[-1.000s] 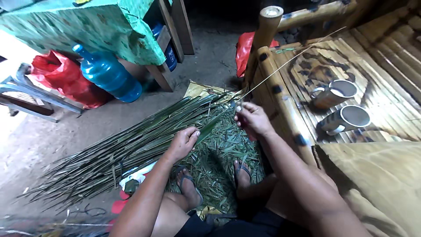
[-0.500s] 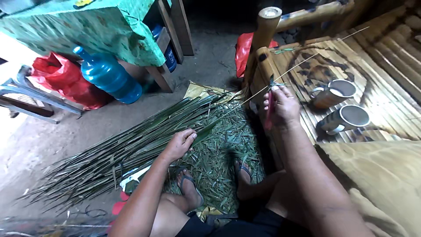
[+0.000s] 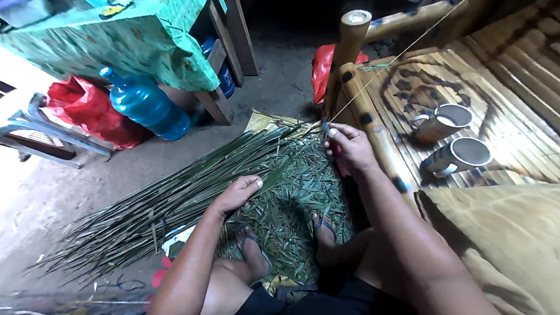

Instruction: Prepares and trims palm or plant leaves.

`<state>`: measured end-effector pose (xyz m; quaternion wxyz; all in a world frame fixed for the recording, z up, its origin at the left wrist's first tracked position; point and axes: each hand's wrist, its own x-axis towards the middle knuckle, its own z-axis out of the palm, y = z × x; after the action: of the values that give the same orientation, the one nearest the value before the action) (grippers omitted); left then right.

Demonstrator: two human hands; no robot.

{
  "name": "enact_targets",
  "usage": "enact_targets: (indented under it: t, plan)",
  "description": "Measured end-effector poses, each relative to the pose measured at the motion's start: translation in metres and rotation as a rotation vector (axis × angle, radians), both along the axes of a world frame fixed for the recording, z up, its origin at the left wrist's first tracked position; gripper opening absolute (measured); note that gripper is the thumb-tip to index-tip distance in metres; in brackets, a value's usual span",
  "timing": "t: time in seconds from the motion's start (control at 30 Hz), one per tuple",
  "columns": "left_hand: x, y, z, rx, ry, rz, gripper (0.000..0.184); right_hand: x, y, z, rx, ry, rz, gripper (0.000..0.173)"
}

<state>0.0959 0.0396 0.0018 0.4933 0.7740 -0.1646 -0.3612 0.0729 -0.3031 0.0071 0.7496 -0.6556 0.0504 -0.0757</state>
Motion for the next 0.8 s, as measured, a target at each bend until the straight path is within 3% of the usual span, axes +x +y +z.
enact_targets:
  t: [0.17,0.27,0.33,0.43,0.5,0.6,0.73,0.8]
  plan:
    - [-0.004,0.014,-0.007,0.034,0.043,-0.020,0.027,0.008,-0.034,0.012,0.117,0.030,-0.263,0.030]
    - [-0.007,0.013,-0.005,0.064,0.053,0.107,0.028,0.010,-0.029,0.003,0.062,0.114,-0.227,0.034]
    - [-0.007,0.010,-0.004,0.087,0.006,0.228,0.029,0.004,-0.011,-0.012,-0.156,0.196,-0.006,0.035]
    - [-0.002,0.004,-0.001,0.087,-0.094,0.350,0.030,0.003,0.014,-0.050,-0.904,0.423,0.402,0.028]
    - [0.003,0.003,0.000,0.096,-0.181,0.368,0.029,0.004,0.031,-0.057,-1.120,0.607,0.491,0.032]
    - [0.004,-0.004,0.002,0.069,-0.295,0.359,0.027,0.005,0.031,-0.048,-0.912,0.443,0.398,0.032]
    - [0.003,-0.030,0.009,-0.042,-0.343,0.332,0.027,-0.007,0.037,-0.020,-0.067,0.208,0.311,0.034]
    - [0.003,-0.049,0.008,-0.101,-0.334,0.282,0.027,-0.011,0.039,-0.010,0.079,0.139,0.309,0.038]
